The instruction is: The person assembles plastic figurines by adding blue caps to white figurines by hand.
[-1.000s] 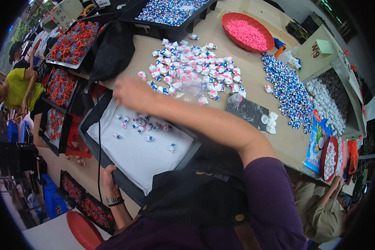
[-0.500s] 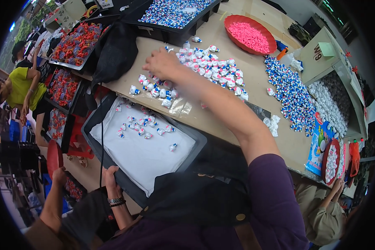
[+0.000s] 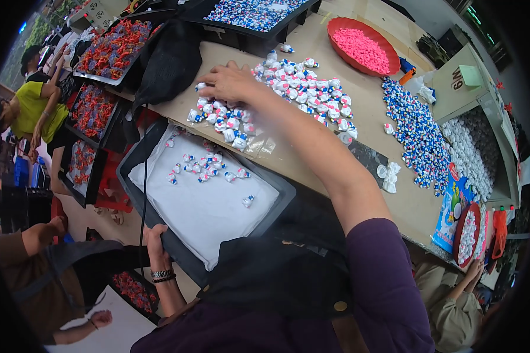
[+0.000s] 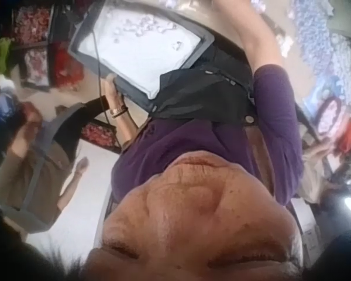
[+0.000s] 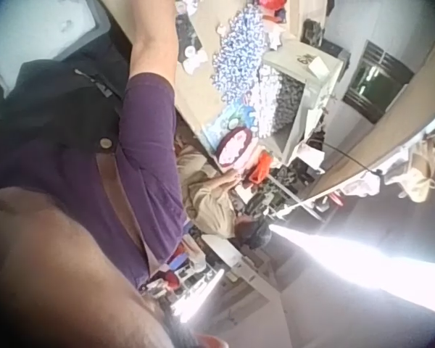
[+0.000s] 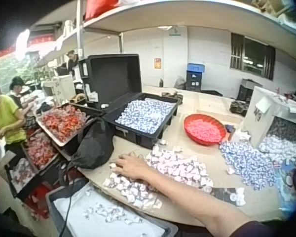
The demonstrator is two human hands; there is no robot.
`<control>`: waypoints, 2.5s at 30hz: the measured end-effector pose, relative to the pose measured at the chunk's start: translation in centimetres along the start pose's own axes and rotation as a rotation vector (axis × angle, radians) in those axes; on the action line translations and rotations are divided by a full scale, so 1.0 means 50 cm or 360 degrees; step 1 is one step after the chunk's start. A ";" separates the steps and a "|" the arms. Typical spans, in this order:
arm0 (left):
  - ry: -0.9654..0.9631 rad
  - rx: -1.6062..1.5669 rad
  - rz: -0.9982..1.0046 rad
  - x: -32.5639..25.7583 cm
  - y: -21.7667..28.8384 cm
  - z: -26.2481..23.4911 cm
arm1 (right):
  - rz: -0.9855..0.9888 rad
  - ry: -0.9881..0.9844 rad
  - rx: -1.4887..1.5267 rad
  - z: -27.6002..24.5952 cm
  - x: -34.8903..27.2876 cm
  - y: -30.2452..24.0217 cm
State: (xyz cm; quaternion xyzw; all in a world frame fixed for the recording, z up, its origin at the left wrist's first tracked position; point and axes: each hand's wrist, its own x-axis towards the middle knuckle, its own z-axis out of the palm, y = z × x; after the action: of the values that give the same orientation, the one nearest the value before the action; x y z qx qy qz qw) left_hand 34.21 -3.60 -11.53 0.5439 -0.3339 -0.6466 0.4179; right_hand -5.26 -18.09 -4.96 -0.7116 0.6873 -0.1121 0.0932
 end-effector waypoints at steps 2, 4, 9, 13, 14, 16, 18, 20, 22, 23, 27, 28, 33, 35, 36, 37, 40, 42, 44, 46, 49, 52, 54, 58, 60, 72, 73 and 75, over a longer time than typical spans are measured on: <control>-0.0011 0.0016 -0.0042 -0.007 0.008 0.002 | -0.0073 -0.0019 0.0055 0.010 -0.010 -0.034; -0.0037 0.0030 -0.0083 -0.006 0.010 0.003 | -0.0285 -0.0067 0.0038 0.015 -0.024 -0.056; 0.0043 0.0056 -0.0106 -0.017 0.023 0.027 | -0.0444 -0.0105 -0.0085 0.042 -0.091 -0.161; 0.0003 0.0007 -0.0022 -0.004 0.005 0.019 | -0.0672 0.0025 0.0099 0.078 -0.147 -0.213; -0.0011 0.0009 -0.0024 -0.001 -0.002 0.011 | -0.0659 0.0029 0.0094 0.058 -0.147 -0.210; 0.0045 0.0003 0.0004 0.004 -0.012 -0.001 | -0.0533 -0.0142 0.0205 -0.013 -0.144 -0.197; 0.0024 0.0013 -0.0016 0.001 -0.011 -0.002 | -0.0004 -0.0075 0.0289 -0.096 -0.131 -0.105; -0.0002 0.0023 -0.0029 0.003 -0.007 0.001 | 0.0235 0.0244 0.0013 -0.141 -0.095 0.049; -0.0070 -0.0001 -0.0047 0.005 -0.005 -0.003 | 0.0576 0.0300 -0.0207 -0.178 -0.087 0.168; -0.0076 -0.0001 -0.0051 0.006 -0.007 0.000 | 0.0716 0.0284 -0.0291 -0.167 -0.076 0.230; 0.0010 0.0048 -0.0013 0.001 -0.002 0.017 | 0.0792 0.0201 -0.0414 -0.102 -0.039 0.311; 0.0043 0.0077 -0.0025 0.000 0.001 0.023 | 0.0803 0.0157 -0.0143 -0.088 -0.029 0.314; 0.0034 0.0085 0.0014 0.008 -0.010 0.002 | 0.0872 0.0180 0.0027 -0.048 -0.038 0.190; 0.0053 0.0079 0.0021 0.007 -0.009 0.002 | 0.0827 0.0160 0.0026 -0.047 -0.059 0.132; 0.0004 0.0073 -0.0016 0.012 -0.012 -0.008 | 0.0782 0.0149 0.0025 -0.052 -0.074 0.093; -0.0041 0.0067 -0.0052 0.014 -0.013 -0.015 | 0.0741 0.0121 0.0019 -0.059 -0.089 0.052; 0.0004 0.0022 -0.0021 0.010 -0.012 0.001 | 0.0632 0.0191 0.0016 -0.031 -0.105 -0.006; 0.0005 0.0012 -0.0026 0.000 -0.002 0.011 | 0.0539 0.0263 -0.0021 -0.009 -0.117 -0.048; 0.0008 0.0001 -0.0029 -0.004 0.003 0.010 | 0.0388 0.0282 0.0028 0.006 -0.131 -0.088; -0.0047 0.0048 -0.0071 -0.004 0.002 0.006 | 0.0344 0.0263 0.0029 0.019 -0.151 -0.132; -0.0085 -0.0044 -0.0043 -0.002 -0.003 0.005 | 0.0200 0.0326 -0.0034 0.049 -0.183 -0.191; -0.0079 -0.0018 0.0002 0.000 -0.006 0.001 | 0.0030 0.0244 -0.0103 0.064 -0.215 -0.252; -0.0072 0.0002 -0.0014 0.006 -0.012 -0.010 | -0.0200 0.0278 0.0089 0.067 -0.232 -0.279; -0.0051 0.0016 -0.0029 0.021 -0.029 -0.022 | -0.0081 0.0449 0.0068 0.006 -0.149 -0.207; -0.0073 0.0054 0.0010 0.018 -0.025 -0.010 | 0.0135 0.0616 -0.0130 0.006 -0.089 -0.124; -0.0045 0.0038 0.0104 0.046 -0.065 -0.053 | 0.0458 0.0594 -0.0035 -0.093 -0.250 -0.004; -0.0059 0.0046 0.0091 0.052 -0.069 -0.066 | 0.0813 0.0616 -0.0148 -0.114 -0.270 0.027; -0.0143 0.0166 0.0050 0.070 -0.081 -0.095 | 0.1123 0.0581 -0.0173 -0.138 -0.300 0.100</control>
State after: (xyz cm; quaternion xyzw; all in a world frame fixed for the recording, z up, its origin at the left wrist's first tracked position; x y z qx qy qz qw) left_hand 37.96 -4.95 -17.49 0.5301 -0.3942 -0.6453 0.3837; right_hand -12.46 -3.17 -0.25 -0.4042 0.8996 -0.1613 -0.0353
